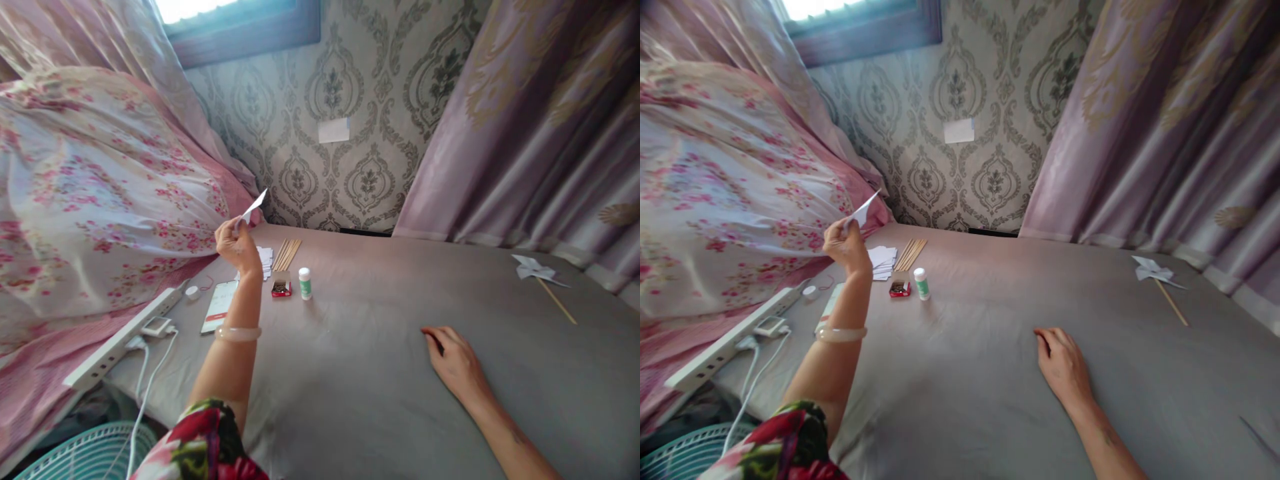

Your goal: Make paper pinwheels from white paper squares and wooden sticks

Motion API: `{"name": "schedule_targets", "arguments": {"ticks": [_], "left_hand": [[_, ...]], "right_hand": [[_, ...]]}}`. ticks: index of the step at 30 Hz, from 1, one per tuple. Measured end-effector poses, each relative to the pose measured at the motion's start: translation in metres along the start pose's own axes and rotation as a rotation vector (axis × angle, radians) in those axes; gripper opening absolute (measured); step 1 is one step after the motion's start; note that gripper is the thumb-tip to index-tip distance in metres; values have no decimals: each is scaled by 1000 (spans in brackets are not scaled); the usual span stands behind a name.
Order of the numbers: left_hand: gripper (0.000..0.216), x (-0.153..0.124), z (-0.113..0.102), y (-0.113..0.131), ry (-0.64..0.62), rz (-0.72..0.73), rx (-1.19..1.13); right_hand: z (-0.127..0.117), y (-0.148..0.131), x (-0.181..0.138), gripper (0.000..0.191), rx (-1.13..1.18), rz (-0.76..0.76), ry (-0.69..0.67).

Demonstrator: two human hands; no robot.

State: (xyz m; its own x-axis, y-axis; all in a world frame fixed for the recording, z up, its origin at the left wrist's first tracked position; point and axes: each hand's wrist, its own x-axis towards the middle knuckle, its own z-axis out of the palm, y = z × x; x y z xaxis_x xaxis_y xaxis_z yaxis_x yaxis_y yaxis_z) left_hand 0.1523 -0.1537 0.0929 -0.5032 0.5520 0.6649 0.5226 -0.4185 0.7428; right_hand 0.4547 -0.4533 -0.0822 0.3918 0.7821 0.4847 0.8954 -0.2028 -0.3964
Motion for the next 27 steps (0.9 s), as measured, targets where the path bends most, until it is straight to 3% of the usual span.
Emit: {"name": "schedule_targets", "arguments": {"ticks": [3,7,10,15,21,27], "left_hand": [[22,-45,-8,27,-75,-25,-375],[17,-111,-17,57,-356,-115,-712],[17,-160,-23,70,-660,-132,-797],[15,-224,-31,78,-975,-30,-752],[16,-255,-34,79,-1138,-132,-831],[27,-250,-33,70,-1225,-177,-731]], "right_hand": [[-2,-1,0,30,9,0,-9],[-3,0,0,30,18,0,-21],[-1,3,0,30,25,6,-24],[-2,4,3,30,110,47,-49],[-13,-8,9,28,297,158,-51],[-26,-12,12,41,710,503,-1]]}}
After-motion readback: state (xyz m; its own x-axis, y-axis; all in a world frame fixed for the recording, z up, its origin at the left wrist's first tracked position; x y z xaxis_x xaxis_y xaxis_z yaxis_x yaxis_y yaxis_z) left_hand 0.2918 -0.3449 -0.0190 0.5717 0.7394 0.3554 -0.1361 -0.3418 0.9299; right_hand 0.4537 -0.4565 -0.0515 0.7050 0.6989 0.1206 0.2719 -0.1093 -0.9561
